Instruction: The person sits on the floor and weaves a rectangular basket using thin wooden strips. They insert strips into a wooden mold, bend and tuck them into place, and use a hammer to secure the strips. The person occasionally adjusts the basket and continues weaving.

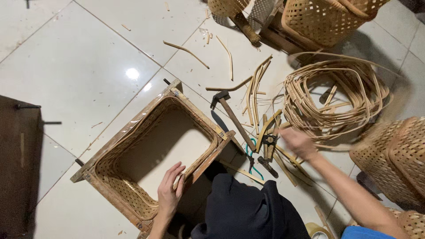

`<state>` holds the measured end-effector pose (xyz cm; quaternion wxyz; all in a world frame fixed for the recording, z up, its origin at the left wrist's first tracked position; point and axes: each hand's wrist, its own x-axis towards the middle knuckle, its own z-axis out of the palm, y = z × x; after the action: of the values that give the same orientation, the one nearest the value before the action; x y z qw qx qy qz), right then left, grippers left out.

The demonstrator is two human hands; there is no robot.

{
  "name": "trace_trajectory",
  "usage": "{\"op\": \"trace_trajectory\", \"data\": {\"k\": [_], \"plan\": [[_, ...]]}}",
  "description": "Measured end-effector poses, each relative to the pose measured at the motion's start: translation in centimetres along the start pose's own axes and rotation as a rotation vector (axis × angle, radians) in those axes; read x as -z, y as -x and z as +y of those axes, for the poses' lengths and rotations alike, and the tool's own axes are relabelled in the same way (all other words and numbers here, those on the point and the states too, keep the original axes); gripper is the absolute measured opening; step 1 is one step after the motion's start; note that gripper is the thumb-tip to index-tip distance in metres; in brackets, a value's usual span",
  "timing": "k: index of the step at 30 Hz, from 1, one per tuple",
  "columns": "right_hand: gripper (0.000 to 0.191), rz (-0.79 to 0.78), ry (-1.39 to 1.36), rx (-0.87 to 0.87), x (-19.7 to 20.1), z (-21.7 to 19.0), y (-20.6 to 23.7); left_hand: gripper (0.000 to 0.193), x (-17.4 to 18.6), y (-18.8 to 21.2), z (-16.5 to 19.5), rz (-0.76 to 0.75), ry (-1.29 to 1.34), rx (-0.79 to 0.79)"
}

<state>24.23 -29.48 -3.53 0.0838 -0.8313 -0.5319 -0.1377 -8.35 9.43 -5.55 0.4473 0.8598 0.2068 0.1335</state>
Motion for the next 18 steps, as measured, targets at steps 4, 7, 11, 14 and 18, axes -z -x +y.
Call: {"op": "trace_trajectory", "data": {"k": [4,7,11,14,18], "plan": [[0.04,-0.058,-0.431,0.422,-3.3,-12.1,-9.2,0.05,-0.6,-1.1,-0.3,-0.137,0.748,0.276],[0.062,-0.234,-0.538,0.612,-4.8,-18.6,-15.8,0.058,0.3,-1.5,-2.0,0.024,0.958,0.253],[0.084,-0.566,-0.621,0.721,-5.7,-23.0,-21.2,0.053,4.9,0.0,-5.5,0.29,0.82,0.385],[0.094,-0.841,-0.407,0.781,-6.2,-24.7,-22.1,0.052,6.9,2.3,-6.4,0.385,0.439,0.439],[0.096,-0.838,-0.417,0.823,-7.7,-26.6,-21.7,0.038,6.7,5.4,-6.1,0.466,-0.471,0.029]]}}
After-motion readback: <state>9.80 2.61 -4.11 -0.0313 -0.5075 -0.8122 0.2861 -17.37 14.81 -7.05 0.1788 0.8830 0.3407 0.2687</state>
